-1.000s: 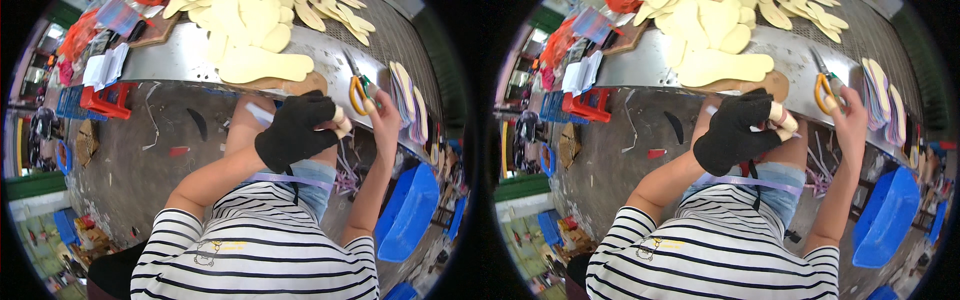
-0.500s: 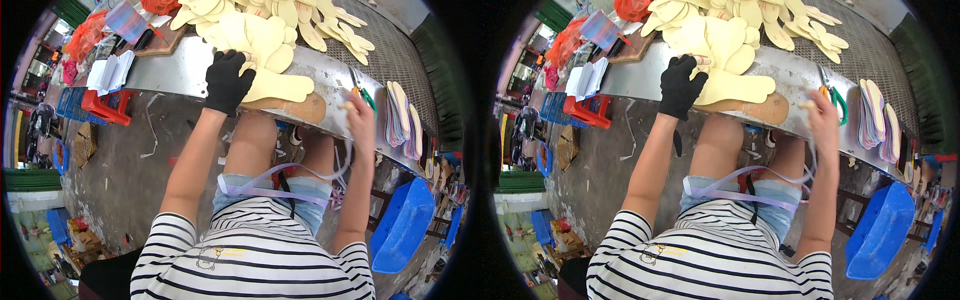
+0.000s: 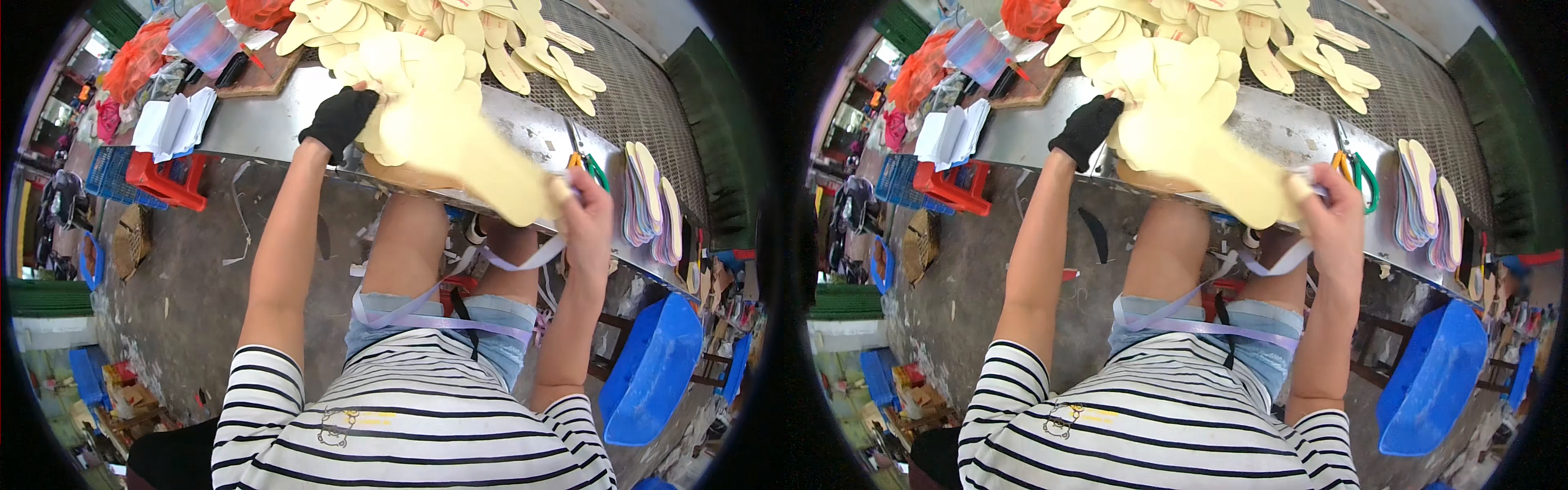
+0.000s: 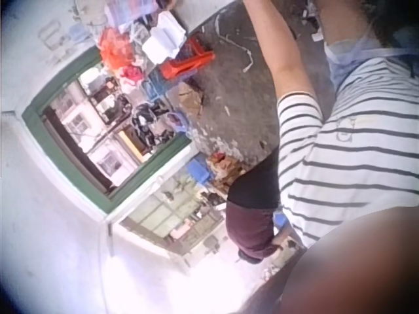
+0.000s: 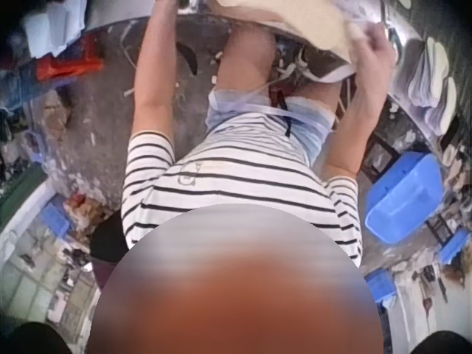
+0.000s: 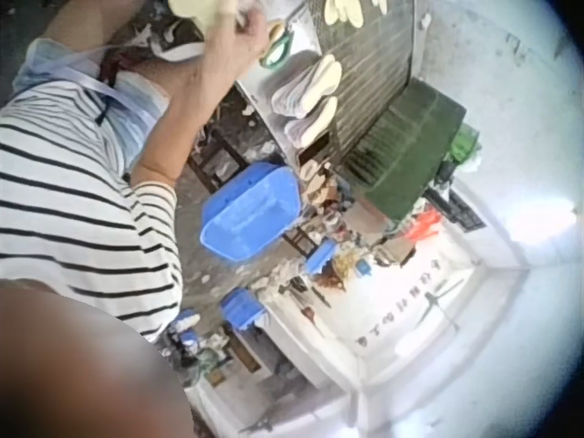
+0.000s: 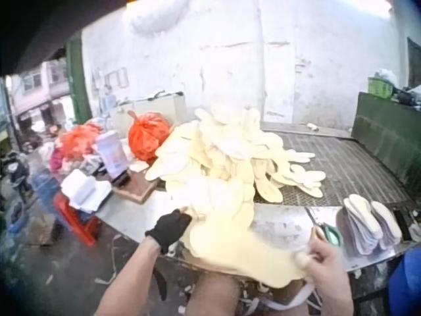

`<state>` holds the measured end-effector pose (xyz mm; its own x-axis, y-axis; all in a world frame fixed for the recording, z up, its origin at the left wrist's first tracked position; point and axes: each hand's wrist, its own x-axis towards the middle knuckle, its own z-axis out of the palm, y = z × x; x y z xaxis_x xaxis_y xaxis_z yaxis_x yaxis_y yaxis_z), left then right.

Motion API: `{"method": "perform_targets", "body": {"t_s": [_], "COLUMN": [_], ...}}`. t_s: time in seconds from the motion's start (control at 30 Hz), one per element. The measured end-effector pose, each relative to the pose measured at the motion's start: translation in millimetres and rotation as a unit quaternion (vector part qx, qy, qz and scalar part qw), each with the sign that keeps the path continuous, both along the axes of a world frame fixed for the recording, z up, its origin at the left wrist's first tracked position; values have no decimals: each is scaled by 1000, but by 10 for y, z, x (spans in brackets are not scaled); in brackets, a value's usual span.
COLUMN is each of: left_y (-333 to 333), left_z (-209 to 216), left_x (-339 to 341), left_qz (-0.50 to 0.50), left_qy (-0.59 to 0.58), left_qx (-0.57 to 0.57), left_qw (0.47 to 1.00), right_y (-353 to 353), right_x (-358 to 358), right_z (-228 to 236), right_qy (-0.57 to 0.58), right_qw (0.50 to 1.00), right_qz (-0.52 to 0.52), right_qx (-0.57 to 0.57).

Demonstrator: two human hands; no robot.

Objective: The worker is attaching decorative or structural straps to shoe insoles using adhesive and scissors.

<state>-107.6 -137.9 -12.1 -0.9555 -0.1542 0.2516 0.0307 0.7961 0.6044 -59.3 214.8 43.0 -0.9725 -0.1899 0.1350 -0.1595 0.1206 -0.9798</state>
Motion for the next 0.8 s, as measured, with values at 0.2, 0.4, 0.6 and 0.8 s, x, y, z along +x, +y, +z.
{"method": "perform_targets", "body": {"t_s": [0.2,0.4,0.6,0.8], "left_y": [589,1637,1277,744], "left_z": [-34,127,396,284], "left_x": [258,740,873,507], "left_qz": [-78,-162,-237,-75], "left_qy": [53,-219,-159,-162], "left_qx": [263,571,492,134], "left_qw": [960,775,823,975], "right_y": [5,-333,119,471], "right_x": [-62,167,-157,-184], "right_z": [-387,-488,-655,-683], "right_qy": [-27,-31,-37,-15], "right_qw": [962,971,973,967], "right_qz": [-126,-79,-133,-183], "right_qx": [-242,-224,-185,-174]}}
